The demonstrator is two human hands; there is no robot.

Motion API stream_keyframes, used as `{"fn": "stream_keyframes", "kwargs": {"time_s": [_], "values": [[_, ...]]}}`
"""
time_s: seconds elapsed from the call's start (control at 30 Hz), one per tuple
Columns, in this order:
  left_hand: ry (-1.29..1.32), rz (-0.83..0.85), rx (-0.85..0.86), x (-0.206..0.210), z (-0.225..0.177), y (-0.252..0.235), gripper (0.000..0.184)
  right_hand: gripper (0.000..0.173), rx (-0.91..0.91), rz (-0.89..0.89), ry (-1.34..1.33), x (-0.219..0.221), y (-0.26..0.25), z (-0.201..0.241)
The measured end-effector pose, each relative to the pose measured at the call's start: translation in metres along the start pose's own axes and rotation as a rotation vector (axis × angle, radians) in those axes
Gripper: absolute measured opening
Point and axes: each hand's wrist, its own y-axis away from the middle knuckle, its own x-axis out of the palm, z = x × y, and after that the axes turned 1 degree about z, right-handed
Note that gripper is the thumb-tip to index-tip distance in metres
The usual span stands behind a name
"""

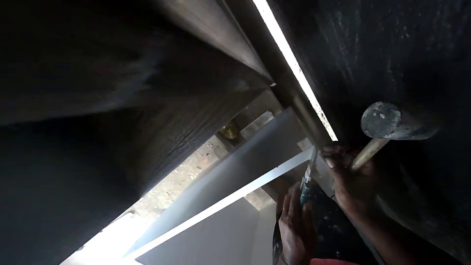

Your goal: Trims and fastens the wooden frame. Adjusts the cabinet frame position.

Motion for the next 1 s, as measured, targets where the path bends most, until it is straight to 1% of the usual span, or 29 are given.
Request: {"fn": "stream_keyframes", "kwargs": {"time_s": [0.23,0.43,0.6,0.67,0.77,0.83,0.9,1.0], "values": [[-0.01,-0.012,0.0,-0.002,-0.003,0.0,0.046,0.027,-0.041,0.012,0.053,0.0,0.0,0.001],[-0.027,-0.01,-0.005,-0.003,-0.007,0.002,0.046,0.024,-0.064,0.037,0.072,-0.002,0.002,-0.001],[-0.073,-0.022,0.012,-0.004,-0.009,0.001,0.042,0.024,-0.112,0.065,0.089,-0.003,0.002,-0.002],[-0.092,-0.006,-0.021,-0.005,-0.008,0.003,0.04,0.023,-0.134,0.072,0.072,-0.002,0.002,-0.003],[-0.07,0.074,-0.077,-0.009,-0.001,0.005,0.041,0.019,-0.192,0.1,0.11,-0.003,0.001,-0.004],[-0.064,0.102,-0.066,-0.012,-0.001,0.002,0.041,0.017,-0.245,0.112,0.134,-0.003,-0.003,-0.006],[-0.068,0.098,-0.058,-0.014,-0.003,-0.001,0.042,0.018,-0.261,0.095,0.171,-0.004,-0.004,-0.008],[-0.069,0.043,0.009,-0.011,-0.002,-0.005,0.042,0.017,-0.287,0.077,0.204,-0.006,-0.009,-0.013]]}}
